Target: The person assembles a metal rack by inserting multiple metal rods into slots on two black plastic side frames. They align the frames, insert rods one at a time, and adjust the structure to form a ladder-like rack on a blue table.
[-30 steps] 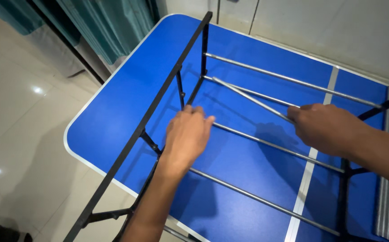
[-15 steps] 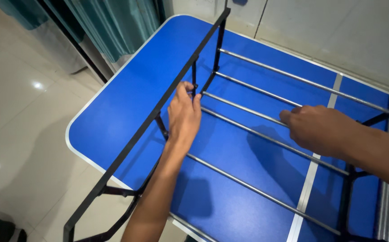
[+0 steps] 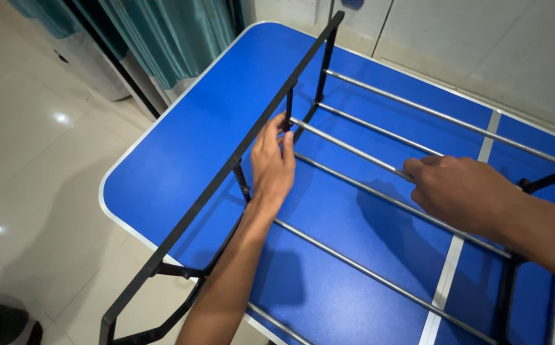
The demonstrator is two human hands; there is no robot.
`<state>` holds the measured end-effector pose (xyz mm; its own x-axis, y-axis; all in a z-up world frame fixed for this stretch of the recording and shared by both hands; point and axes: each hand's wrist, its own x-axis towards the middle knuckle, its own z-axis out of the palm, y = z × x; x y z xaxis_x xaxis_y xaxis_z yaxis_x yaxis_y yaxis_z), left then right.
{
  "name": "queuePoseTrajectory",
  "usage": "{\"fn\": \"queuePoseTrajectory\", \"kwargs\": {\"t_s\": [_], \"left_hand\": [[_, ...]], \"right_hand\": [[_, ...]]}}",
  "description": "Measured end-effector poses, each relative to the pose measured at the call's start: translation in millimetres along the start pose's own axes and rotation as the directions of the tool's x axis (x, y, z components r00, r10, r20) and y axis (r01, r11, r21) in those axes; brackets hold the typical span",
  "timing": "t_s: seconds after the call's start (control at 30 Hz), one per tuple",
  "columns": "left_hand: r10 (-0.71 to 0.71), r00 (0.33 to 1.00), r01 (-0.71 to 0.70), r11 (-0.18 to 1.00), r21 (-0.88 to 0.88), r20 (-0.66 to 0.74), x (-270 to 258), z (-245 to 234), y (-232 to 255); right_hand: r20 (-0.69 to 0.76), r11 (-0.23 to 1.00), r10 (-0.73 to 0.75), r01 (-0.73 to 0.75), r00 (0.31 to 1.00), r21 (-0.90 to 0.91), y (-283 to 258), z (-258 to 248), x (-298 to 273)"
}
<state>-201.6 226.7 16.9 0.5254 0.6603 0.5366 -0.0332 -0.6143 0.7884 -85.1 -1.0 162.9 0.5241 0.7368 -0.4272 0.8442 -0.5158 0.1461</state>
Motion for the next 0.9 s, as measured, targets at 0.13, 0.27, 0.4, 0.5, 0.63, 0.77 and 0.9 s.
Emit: {"fn": "queuePoseTrajectory", "kwargs": {"t_s": [0.13,0.27,0.4,0.5,0.63,0.77,0.9], "left_hand": [[-0.015,1.0,0.015,1.0,0.017,-0.005,0.9,-1.2,3.2],[-0.004,1.0,0.004,1.0,0.012,0.001,1.8,-2.2,5.1],[-0.011,1.0,0.011,1.0,0.018,0.011,1.2,-2.7,5.5],[-0.002,1.0,0.002,1.0,0.009,0.006,0.9,-2.3,5.2],[-0.008,1.0,0.008,1.0,-0.016,-0.003,0.4,-1.9,5.6],[-0.003,1.0,0.003,1.0,-0.009,-0.011,0.4,-1.8,6.4],[0.009,1.0,-0.009,1.0,0.008,-0.024,0.3,-2.2,6.9]], "right_hand": [[0.017,1.0,0.008,-0.008,1.0,-0.002,-0.4,0.7,-2.6],[0.058,0.998,0.066,-0.064,0.996,-0.028,-1.2,0.1,-2.3],[0.045,0.999,0.048,-0.047,0.998,-0.02,-1.8,-0.7,-3.6],[0.068,0.999,0.052,-0.052,0.996,0.001,-3.1,-0.8,-3.3],[0.068,0.999,0.039,-0.039,0.997,-0.007,-4.0,-0.2,-2.7],[0.061,0.999,0.039,-0.04,0.997,0.014,-3.5,-0.1,-3.1],[0.074,0.999,0.044,-0.046,0.996,0.017,-4.5,-1.6,-4.1]]}}
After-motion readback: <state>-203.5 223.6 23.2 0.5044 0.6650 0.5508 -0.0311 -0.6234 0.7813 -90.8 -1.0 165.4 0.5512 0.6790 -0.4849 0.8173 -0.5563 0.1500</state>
